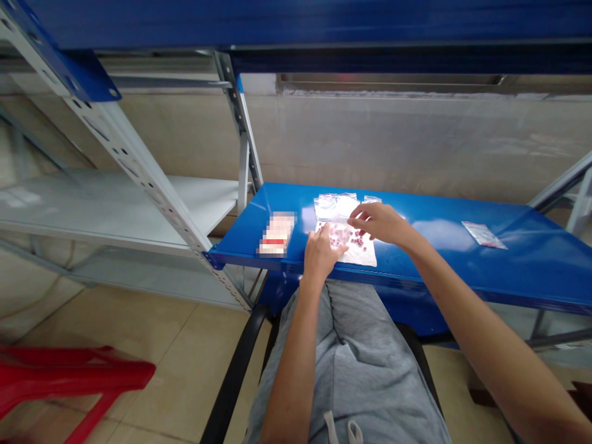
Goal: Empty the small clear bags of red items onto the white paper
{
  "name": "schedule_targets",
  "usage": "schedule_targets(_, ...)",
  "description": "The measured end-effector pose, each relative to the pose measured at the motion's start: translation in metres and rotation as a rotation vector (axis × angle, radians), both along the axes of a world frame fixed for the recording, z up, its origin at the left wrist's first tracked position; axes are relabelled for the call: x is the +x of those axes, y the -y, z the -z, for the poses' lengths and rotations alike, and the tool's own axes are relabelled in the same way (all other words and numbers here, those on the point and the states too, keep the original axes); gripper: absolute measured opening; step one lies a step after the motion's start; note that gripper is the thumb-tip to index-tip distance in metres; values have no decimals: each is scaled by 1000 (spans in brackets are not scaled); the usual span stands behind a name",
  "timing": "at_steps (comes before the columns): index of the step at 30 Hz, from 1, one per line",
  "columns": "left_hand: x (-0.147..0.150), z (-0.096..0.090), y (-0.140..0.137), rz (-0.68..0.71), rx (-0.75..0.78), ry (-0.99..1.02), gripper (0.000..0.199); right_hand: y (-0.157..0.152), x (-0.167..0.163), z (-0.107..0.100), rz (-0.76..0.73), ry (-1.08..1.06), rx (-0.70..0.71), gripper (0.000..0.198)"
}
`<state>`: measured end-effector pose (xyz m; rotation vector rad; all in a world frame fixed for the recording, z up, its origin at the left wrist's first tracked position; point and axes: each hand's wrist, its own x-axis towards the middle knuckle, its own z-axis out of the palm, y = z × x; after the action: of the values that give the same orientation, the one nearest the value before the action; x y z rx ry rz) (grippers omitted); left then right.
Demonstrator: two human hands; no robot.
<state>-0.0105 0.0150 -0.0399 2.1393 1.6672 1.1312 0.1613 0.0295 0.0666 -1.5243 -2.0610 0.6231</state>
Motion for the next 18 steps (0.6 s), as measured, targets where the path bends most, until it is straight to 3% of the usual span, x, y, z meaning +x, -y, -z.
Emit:
schedule_targets(3, 0, -2, 1, 0, -6, 9, 75, 10, 12, 14, 61, -236, -75, 20)
schedule_targets(7, 0, -4, 2, -3, -10, 5, 77, 23, 22, 31, 150, -387, -114, 26)
schedule_targets(14, 2, -7, 4, 19, 11, -37, 79, 28, 16, 40, 99, -468, -67, 46)
schedule_targets(18, 2, -9, 6, 39, 44, -62, 77, 27, 3, 41, 70, -476, -12, 47)
